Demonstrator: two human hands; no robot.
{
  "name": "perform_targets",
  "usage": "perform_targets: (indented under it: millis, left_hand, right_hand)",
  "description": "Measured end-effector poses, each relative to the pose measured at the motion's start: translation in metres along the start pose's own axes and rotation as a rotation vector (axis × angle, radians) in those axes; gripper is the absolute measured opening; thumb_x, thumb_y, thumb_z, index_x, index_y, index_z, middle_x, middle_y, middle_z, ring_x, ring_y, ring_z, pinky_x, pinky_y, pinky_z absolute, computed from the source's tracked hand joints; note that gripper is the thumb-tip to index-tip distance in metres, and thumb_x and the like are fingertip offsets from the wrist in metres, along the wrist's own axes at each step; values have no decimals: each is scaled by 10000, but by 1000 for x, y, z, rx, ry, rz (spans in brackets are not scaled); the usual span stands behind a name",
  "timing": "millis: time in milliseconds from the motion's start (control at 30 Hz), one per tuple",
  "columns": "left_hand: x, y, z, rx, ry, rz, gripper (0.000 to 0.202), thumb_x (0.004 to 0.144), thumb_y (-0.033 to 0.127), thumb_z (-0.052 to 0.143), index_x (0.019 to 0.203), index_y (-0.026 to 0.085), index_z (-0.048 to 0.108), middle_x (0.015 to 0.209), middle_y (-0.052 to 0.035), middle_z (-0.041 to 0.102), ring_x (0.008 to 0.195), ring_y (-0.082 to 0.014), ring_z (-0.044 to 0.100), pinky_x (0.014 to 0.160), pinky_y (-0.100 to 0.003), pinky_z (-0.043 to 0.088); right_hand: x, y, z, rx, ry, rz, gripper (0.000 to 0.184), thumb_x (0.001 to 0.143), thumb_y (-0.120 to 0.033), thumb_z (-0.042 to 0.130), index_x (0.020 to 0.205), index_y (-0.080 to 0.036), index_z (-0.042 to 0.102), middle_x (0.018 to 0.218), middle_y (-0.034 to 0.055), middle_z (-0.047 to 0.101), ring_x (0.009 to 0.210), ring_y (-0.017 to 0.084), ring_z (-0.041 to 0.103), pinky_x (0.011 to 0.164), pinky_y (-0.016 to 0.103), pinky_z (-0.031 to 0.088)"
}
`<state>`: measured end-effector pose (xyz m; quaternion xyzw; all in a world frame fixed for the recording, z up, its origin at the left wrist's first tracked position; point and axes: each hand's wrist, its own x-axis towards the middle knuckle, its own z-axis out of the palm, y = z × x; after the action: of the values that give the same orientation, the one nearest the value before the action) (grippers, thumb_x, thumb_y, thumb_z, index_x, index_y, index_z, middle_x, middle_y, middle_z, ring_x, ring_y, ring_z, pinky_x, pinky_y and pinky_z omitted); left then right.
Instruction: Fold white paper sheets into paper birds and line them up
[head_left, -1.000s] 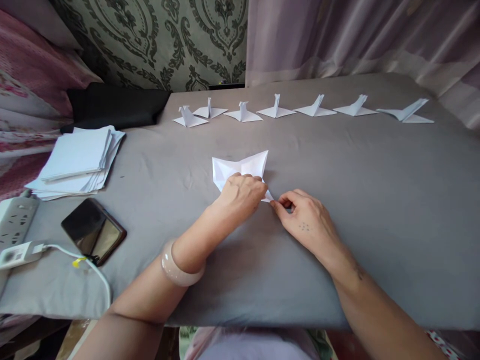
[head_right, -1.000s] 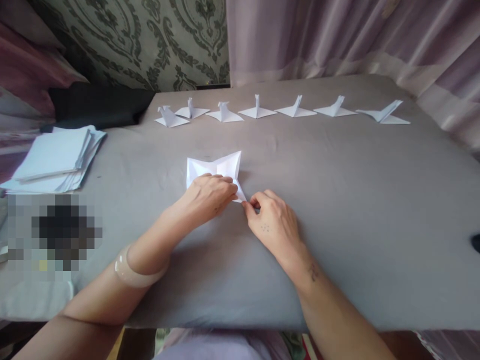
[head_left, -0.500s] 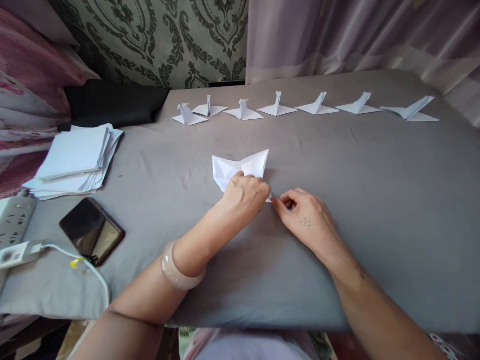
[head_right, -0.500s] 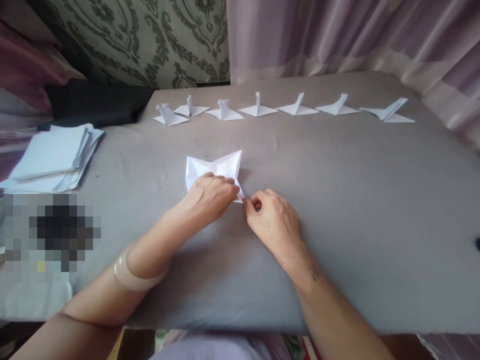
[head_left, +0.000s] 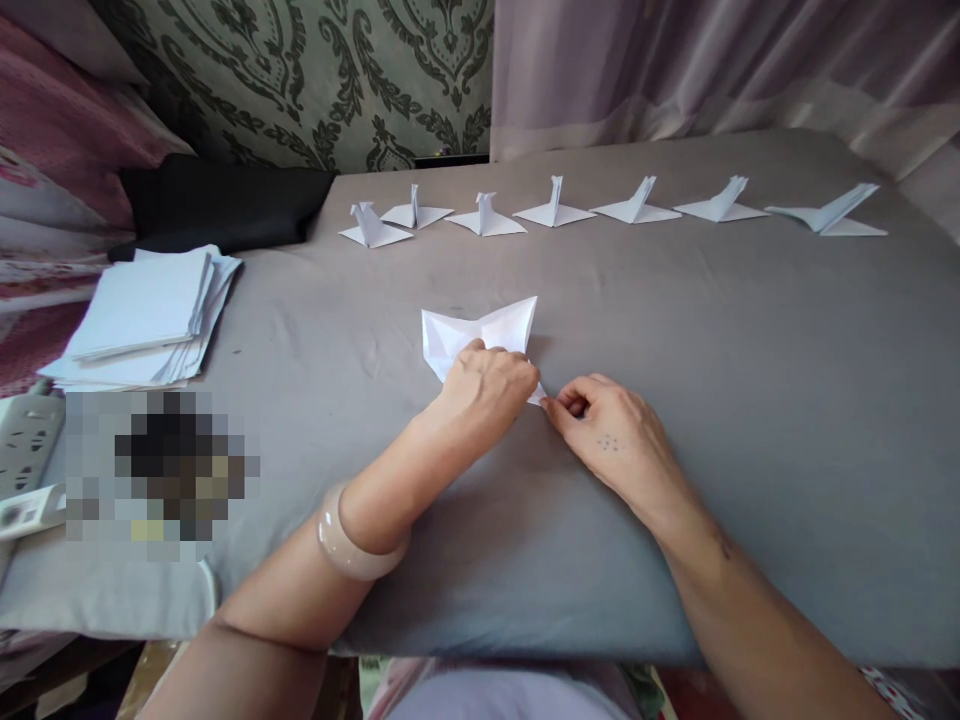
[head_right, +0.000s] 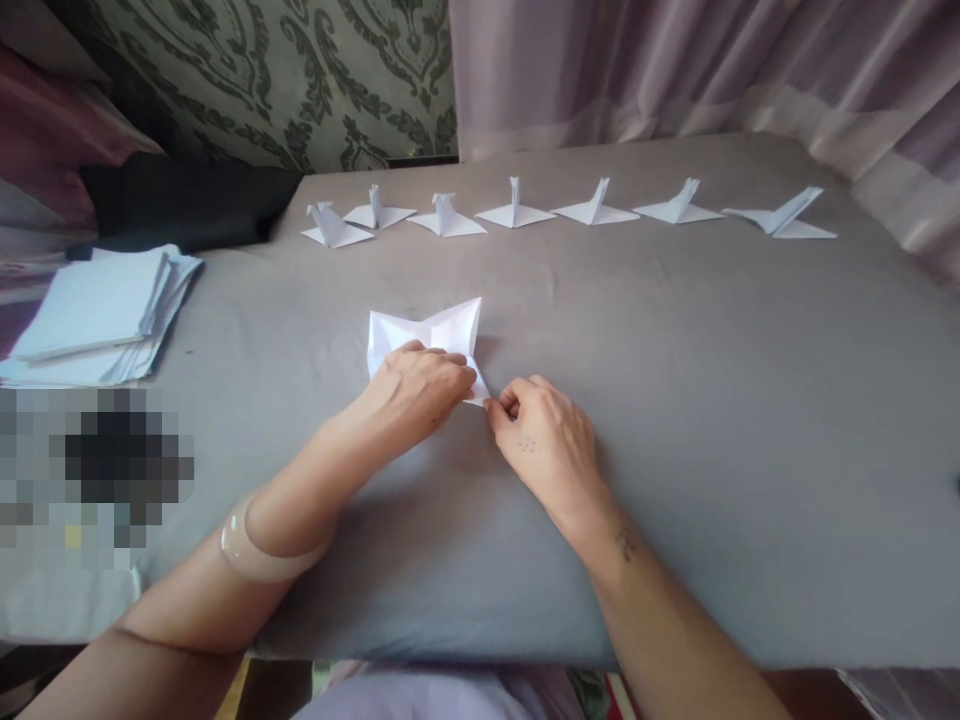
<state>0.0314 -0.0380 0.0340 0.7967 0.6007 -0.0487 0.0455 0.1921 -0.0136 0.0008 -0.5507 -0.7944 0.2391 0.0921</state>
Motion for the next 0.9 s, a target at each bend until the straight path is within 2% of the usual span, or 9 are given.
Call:
perform_targets:
  millis: [100, 200, 300, 400, 467, 600, 700, 833, 900]
  left_hand:
    - [0, 0, 0, -5, 4, 0, 180, 839, 68, 487, 718, 135, 602, 756, -75, 671, 738, -232, 661, 730, -343, 438]
    - [-1, 0, -1, -5, 2, -9, 189, 866, 102, 482, 729, 130, 608, 765, -81, 675, 735, -234, 663, 731, -347, 437]
    - [-2, 0, 0, -11, 5, -12, 189, 872, 120, 483, 732, 132, 609, 762, -77, 675, 739, -234, 664, 728, -344, 434]
    - [-2, 0, 2, -9, 33, -8, 194, 871, 114, 473, 742, 133, 616, 763, -76, 677, 745, -231, 664, 729, -340, 429]
    - [-2, -2, 0, -11, 22, -14, 197, 875, 120, 473, 752, 129, 627, 764, -80, 680, 738, -222, 662, 726, -331, 426]
    - [-10, -14, -12, -39, -77, -52, 211, 896, 149, 474, 798, 136, 660, 791, -77, 692, 753, -202, 658, 752, -319, 424]
    - [-18, -27, -19, -96, -103, -56, 212, 912, 186, 473, 865, 160, 678, 851, -63, 699, 818, -197, 652, 746, -300, 421]
    - [-19, -37, -19, -157, -122, -34, 179, 889, 191, 511, 864, 167, 687, 858, -58, 695, 823, -188, 643, 694, -270, 412]
    - [-18, -38, -18, -166, -135, -28, 175, 877, 171, 517, 847, 161, 689, 857, -63, 694, 807, -187, 640, 687, -272, 410]
  right_hand:
    - [0, 3, -1, 16, -20, -20, 213, 837, -390, 579, 695, -231, 581, 762, -18, 623, 638, 134, 527, 571, 269, 323]
    - [-2, 7, -1, 63, -13, -55, 125, 847, -349, 581, 800, -233, 590, 775, -19, 626, 642, 132, 536, 575, 267, 345]
    - [-4, 9, 1, 102, 36, -194, 64, 873, -256, 547, 900, -219, 592, 857, 7, 627, 730, 144, 564, 620, 269, 386]
    - [-8, 8, 4, 58, 24, -411, 223, 915, -122, 427, 971, -215, 622, 960, 38, 625, 884, 166, 561, 702, 277, 413]
    - [-12, 6, 5, -21, 9, -494, 303, 929, -86, 374, 1006, -212, 638, 995, 47, 627, 920, 175, 542, 749, 288, 420]
    - [-19, 0, 5, -194, 7, -537, 315, 932, -77, 367, 1022, -181, 650, 991, 59, 620, 886, 183, 518, 796, 315, 418]
    - [-22, -5, 4, -262, 25, -542, 325, 919, -56, 361, 1039, -162, 643, 985, 74, 610, 897, 188, 519, 787, 320, 415]
    - [-24, -8, 5, -299, 47, -545, 302, 927, -89, 361, 1004, -161, 644, 972, 91, 598, 887, 194, 526, 754, 323, 408]
    - [-25, -10, 7, -313, 54, -537, 297, 944, -129, 360, 1046, -156, 637, 945, 94, 589, 869, 195, 525, 747, 324, 404]
